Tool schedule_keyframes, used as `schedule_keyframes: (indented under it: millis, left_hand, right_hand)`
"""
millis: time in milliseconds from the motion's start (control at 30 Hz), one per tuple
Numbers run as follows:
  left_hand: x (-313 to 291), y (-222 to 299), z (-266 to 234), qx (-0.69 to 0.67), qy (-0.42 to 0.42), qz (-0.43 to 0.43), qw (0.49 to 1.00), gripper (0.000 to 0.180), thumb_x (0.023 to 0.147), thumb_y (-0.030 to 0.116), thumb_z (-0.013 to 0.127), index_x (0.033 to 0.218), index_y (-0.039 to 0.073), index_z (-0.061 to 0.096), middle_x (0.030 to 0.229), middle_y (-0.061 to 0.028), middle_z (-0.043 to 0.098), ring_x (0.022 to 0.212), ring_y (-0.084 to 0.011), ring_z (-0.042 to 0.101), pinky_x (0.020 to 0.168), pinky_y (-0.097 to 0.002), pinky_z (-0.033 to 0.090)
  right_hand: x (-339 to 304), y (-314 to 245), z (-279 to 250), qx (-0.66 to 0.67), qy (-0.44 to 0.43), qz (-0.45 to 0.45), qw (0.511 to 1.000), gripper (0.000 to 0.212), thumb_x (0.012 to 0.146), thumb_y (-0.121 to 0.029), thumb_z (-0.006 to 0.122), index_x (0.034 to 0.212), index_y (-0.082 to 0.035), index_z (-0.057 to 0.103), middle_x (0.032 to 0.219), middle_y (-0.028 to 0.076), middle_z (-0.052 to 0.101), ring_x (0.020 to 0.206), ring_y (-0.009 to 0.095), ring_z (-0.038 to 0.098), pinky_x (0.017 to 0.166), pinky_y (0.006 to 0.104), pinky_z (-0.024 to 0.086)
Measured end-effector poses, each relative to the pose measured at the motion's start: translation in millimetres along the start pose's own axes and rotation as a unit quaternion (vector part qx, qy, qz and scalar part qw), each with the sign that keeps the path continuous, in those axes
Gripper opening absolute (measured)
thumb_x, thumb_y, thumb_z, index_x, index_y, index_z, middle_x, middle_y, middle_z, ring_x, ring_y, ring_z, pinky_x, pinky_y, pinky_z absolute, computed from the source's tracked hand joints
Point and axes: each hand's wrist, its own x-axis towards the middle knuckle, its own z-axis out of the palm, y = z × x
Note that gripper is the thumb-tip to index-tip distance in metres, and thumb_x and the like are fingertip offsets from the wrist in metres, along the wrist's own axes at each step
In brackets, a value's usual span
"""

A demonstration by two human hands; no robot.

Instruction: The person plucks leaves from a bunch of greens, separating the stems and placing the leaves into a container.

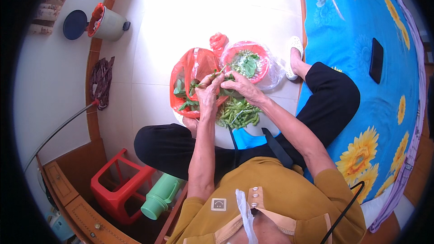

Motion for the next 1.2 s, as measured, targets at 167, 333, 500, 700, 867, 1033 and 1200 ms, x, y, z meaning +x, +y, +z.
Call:
schedule_keyframes:
  millis: [167, 333, 500, 700, 867, 1033, 1200]
  left_hand:
    - [-3.7, 2.2, 5.8, -0.016, -0.001, 0.011, 1.0, 0.017, 0.078, 0.009, 0.068, 0.091, -0.001, 0.066, 0.082, -0.005, 0.065, 0.074, -0.0098, 0.058, 0.068, -0.0211, 0.045]
    - [1.9, -10.3, 4.8, -0.019, 0.009, 0.031, 0.999, 0.017, 0.078, 0.008, 0.068, 0.092, -0.002, 0.065, 0.081, -0.0046, 0.064, 0.072, -0.0089, 0.057, 0.066, -0.0207, 0.043]
    - [19.0, -16.9, -9.6, -0.035, 0.075, 0.056, 0.995, 0.016, 0.078, 0.008, 0.068, 0.091, -0.001, 0.066, 0.075, -0.0006, 0.061, 0.065, -0.0061, 0.05, 0.059, -0.0196, 0.039]
    - [30.4, -5.7, -26.8, -0.051, 0.107, 0.065, 0.991, 0.015, 0.078, 0.012, 0.068, 0.089, 0.002, 0.065, 0.063, 0.0048, 0.051, 0.055, -0.0042, 0.041, 0.052, -0.0185, 0.032]
    - [13.5, -12.3, -35.7, 0.041, -0.015, 0.025, 0.999, 0.013, 0.077, 0.012, 0.068, 0.089, 0.005, 0.065, 0.068, 0.0026, 0.056, 0.056, -0.0039, 0.044, 0.052, -0.0183, 0.035]
    - [-9.4, -92.0, -27.4, 0.167, -0.153, -0.034, 0.973, 0.029, 0.074, 0.011, 0.068, 0.098, -0.003, 0.061, 0.078, -0.0043, 0.062, 0.071, -0.0112, 0.057, 0.066, -0.0254, 0.047]
    - [-10.2, -108.1, -56.9, 0.161, -0.042, -0.01, 0.986, 0.028, 0.069, 0.012, 0.07, 0.091, -0.002, 0.06, 0.073, -0.0056, 0.06, 0.068, -0.0165, 0.058, 0.066, -0.0304, 0.048]
  right_hand:
    - [6.4, 8.9, -2.5, 0.031, -0.008, 0.02, 0.999, 0.014, 0.08, -0.02, 0.056, 0.08, -0.006, 0.056, 0.075, -0.002, 0.051, 0.067, 0.006, 0.047, 0.059, 0.0226, 0.038]
    - [6.5, 16.2, 6.1, 0.02, 0.05, -0.009, 0.999, 0.014, 0.081, -0.018, 0.047, 0.078, -0.006, 0.054, 0.072, -0.002, 0.051, 0.07, 0.007, 0.048, 0.063, 0.0243, 0.039]
    - [-7.6, 28.5, 11.5, 0.014, 0.018, -0.075, 0.997, 0.019, 0.083, -0.019, 0.04, 0.081, -0.004, 0.051, 0.072, 0.003, 0.055, 0.071, 0.011, 0.049, 0.068, 0.0267, 0.039]
    - [-21.8, 33.1, -9.2, -0.001, 0.01, -0.044, 0.999, 0.01, 0.078, -0.013, 0.043, 0.078, -0.003, 0.047, 0.075, 0.003, 0.05, 0.069, 0.012, 0.049, 0.067, 0.0251, 0.04]
    - [-4.4, 30.7, -42.0, -0.152, 0.217, -0.072, 0.962, 0.032, 0.081, -0.032, 0.052, 0.094, -0.003, 0.05, 0.078, 0.006, 0.053, 0.07, 0.014, 0.05, 0.066, 0.0293, 0.042]
    - [48.7, 22.1, -89.4, -0.223, 0.305, -0.086, 0.922, 0.059, 0.077, -0.045, 0.062, 0.114, 0.0, 0.048, 0.101, 0.012, 0.056, 0.093, 0.021, 0.052, 0.084, 0.0313, 0.041]
    - [79.6, 33.7, -129.5, -0.441, 0.28, -0.035, 0.852, 0.079, 0.07, -0.05, 0.066, 0.124, 0.001, 0.041, 0.119, 0.023, 0.051, 0.11, 0.035, 0.05, 0.095, 0.0419, 0.038]
